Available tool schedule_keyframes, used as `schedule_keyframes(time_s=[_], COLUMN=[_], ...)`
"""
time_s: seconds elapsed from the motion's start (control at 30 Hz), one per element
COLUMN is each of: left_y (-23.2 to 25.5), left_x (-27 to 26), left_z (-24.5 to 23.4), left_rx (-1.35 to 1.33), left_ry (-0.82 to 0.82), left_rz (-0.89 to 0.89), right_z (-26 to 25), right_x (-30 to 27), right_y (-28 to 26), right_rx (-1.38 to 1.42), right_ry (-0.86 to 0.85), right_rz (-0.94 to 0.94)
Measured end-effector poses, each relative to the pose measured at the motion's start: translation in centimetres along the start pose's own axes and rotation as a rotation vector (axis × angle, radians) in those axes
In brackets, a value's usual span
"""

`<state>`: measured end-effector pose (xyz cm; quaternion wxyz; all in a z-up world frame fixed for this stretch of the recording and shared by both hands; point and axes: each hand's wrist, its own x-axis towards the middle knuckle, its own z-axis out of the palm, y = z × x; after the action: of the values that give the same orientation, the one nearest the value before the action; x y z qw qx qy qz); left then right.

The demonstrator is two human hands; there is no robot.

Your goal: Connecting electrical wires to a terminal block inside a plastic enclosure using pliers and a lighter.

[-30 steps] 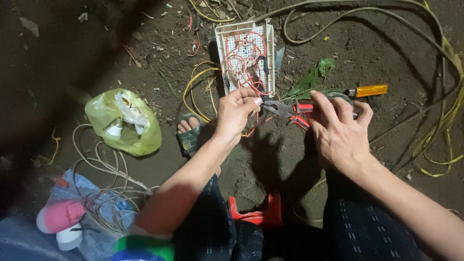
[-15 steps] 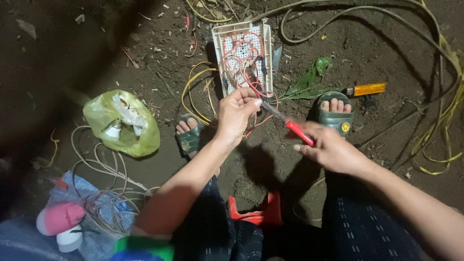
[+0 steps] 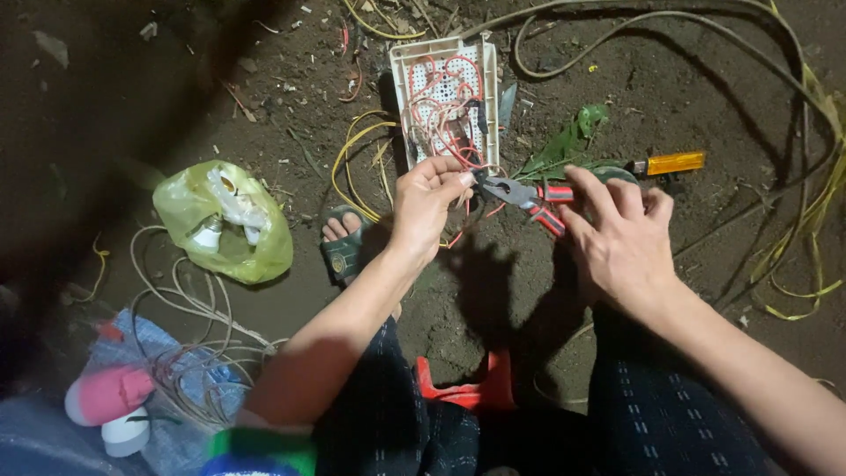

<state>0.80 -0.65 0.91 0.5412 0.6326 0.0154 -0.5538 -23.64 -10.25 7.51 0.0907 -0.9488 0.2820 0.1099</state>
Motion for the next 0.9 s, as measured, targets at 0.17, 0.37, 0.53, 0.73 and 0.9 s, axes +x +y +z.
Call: schedule_keyframes(time_s=[0.17,0.37,0.53,0.73,0.9], left_y=[-0.6,-0.3,-1.3,-2.2,-1.9], left_x=[0.4,0.0,0.2,-0.5,0.0], left_z=[-0.4,-0.3,-0.3,-0.5,-0.2], left_rx=[0.021,0.024,0.015,0.033,0.01], left_ry=[-0.019,-0.016,-0.049,-0.048,-0.086], left_rz=[-0.014,-0.023,0.039,0.031,0.018], right_z=[-1.3,-2.1,-0.1,0.6,2.0], right_x=[0.9,1.1,0.8,0.1,-0.4], right_y=[-0.6,-0.5,-0.4,-1.7,-2.0], right_rx=[-0.087,-0.132,0.125,1.521,1.958], right_ry=[0.185,0.225,-0.017,-0.726,-0.78], right_rz=[-0.063,-0.085,-0.083,0.538,0.744])
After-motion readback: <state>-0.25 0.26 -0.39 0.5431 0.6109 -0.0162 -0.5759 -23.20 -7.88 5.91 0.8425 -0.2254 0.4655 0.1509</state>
